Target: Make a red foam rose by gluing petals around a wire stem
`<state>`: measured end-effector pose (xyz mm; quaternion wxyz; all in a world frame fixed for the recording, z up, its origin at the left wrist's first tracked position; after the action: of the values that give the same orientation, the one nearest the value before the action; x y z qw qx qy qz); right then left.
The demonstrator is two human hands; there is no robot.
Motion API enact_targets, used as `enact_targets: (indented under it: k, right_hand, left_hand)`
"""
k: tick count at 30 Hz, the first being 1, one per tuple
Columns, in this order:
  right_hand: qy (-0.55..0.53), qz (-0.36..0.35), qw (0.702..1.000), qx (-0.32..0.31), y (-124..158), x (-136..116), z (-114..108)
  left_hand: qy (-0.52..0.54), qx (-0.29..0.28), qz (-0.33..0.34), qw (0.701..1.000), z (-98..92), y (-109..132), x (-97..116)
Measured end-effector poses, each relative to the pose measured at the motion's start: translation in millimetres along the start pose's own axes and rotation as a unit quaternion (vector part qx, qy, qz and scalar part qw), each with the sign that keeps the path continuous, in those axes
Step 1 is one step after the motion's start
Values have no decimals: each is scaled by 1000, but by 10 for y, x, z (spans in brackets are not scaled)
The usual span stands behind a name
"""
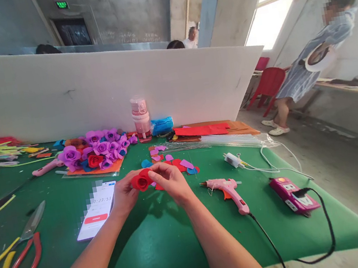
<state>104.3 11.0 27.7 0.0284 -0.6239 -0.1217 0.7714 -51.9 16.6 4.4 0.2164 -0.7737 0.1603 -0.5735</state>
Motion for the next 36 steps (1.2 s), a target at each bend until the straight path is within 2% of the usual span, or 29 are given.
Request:
enact_targets:
  k: [12,18,23,27,36]
  right_hand:
    - [53,-22,998,26,-23,99,-27]
    - [23,7,1000,6,-15,52,6]
    - [24,-12,1000,8,-9,-33,-13]
    - [40,-9,999,-7,-17,0,-25]
    - [46,14,999,-18,-26,74,8]
  left_hand:
    - [3,-8,2,1000,21,8,-41]
    - [13,-8,7,1000,29,13,-26]
    - [10,22,-34,999,13,2,-40]
    - [8,58,-67,996,0,-13,-69]
    - [5,36,-64,997,7,-13,-25]
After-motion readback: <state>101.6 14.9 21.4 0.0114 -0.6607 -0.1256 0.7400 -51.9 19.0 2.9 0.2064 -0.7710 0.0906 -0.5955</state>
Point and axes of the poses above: each hand's wrist, its own y-axis away from the middle knuckle, its own z-axis out of the palm, x = y × z, the point moved 2 cm from there along -y, towards the middle knuckle, and after that the axes turned 7 degrees about x, right-handed, at the moved point
